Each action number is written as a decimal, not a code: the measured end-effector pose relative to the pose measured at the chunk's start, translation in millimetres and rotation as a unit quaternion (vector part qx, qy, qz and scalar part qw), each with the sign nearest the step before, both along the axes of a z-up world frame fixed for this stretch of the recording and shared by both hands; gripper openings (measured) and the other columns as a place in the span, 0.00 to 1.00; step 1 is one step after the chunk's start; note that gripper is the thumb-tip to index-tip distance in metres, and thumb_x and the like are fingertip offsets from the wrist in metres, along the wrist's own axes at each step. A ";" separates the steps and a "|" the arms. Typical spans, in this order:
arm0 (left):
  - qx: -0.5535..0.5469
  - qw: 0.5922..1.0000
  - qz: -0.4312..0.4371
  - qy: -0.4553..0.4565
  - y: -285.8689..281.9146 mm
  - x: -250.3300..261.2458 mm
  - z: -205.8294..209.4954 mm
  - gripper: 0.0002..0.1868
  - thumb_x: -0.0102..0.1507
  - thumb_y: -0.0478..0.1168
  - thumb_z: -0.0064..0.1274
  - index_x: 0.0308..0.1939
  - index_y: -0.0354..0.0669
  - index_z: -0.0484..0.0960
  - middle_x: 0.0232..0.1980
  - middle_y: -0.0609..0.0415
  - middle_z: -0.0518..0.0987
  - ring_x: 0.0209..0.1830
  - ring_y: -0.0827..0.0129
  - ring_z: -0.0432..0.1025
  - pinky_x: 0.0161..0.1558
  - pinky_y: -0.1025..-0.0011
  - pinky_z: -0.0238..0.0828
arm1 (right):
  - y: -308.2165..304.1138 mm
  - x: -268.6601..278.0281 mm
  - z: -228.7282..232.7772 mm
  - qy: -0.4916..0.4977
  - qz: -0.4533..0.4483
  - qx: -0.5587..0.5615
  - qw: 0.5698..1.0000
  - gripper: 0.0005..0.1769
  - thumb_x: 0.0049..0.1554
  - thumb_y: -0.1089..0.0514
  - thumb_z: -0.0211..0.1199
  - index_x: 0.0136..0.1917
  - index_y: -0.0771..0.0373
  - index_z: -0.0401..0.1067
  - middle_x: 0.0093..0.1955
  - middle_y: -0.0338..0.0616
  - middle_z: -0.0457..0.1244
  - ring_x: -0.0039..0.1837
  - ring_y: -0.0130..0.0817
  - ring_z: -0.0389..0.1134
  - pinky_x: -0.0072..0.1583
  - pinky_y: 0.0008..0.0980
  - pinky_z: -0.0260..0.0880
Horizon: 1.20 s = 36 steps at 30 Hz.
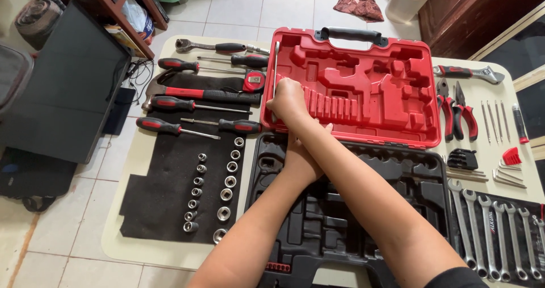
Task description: The person picks up several wrenches from a table and places them into designated slots in a red toolbox. The person then picks up a small red brush and places it into a slot in a black tool tray.
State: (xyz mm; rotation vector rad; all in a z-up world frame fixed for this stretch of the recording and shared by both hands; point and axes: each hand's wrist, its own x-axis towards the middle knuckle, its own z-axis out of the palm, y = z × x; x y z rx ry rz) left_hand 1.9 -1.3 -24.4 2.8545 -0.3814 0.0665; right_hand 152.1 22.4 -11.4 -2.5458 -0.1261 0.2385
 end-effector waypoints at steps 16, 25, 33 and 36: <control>-0.004 1.000 -0.006 0.000 1.8 0.8 1.4 0.40 0.61 0.60 0.44 0.77 0.58 0.63 0.74 0.53 0.71 0.79 0.51 0.55 0.76 0.37 0.32 | -1.3 -10.4 -4.7 -0.038 0.001 0.013 0.999 0.10 0.45 0.60 0.66 0.39 0.68 0.80 0.40 0.67 0.68 0.52 0.68 0.73 0.54 0.59 0.76; -0.006 1.000 -0.012 -0.002 3.2 0.1 1.5 0.40 0.61 0.60 0.44 0.77 0.57 0.63 0.74 0.52 0.71 0.79 0.50 0.54 0.76 0.37 0.32 | -5.7 -20.7 3.5 -0.028 0.029 0.032 0.999 0.15 0.52 0.52 0.66 0.44 0.67 0.80 0.44 0.65 0.70 0.56 0.65 0.73 0.57 0.56 0.75; -0.008 1.000 -0.017 -0.003 5.4 -0.8 1.4 0.39 0.61 0.60 0.44 0.76 0.57 0.64 0.74 0.51 0.71 0.79 0.50 0.54 0.75 0.37 0.33 | -12.5 -25.1 10.8 -0.020 0.042 0.056 0.997 0.10 0.50 0.53 0.72 0.42 0.60 0.80 0.41 0.55 0.71 0.56 0.57 0.74 0.57 0.50 0.75; -0.008 1.000 -0.020 -0.002 6.7 -1.4 1.5 0.39 0.61 0.60 0.43 0.76 0.57 0.64 0.74 0.51 0.70 0.79 0.50 0.54 0.75 0.37 0.33 | -12.8 -19.7 2.7 -0.035 0.051 0.057 0.996 0.11 0.49 0.53 0.74 0.43 0.60 0.79 0.41 0.52 0.71 0.56 0.56 0.73 0.58 0.50 0.75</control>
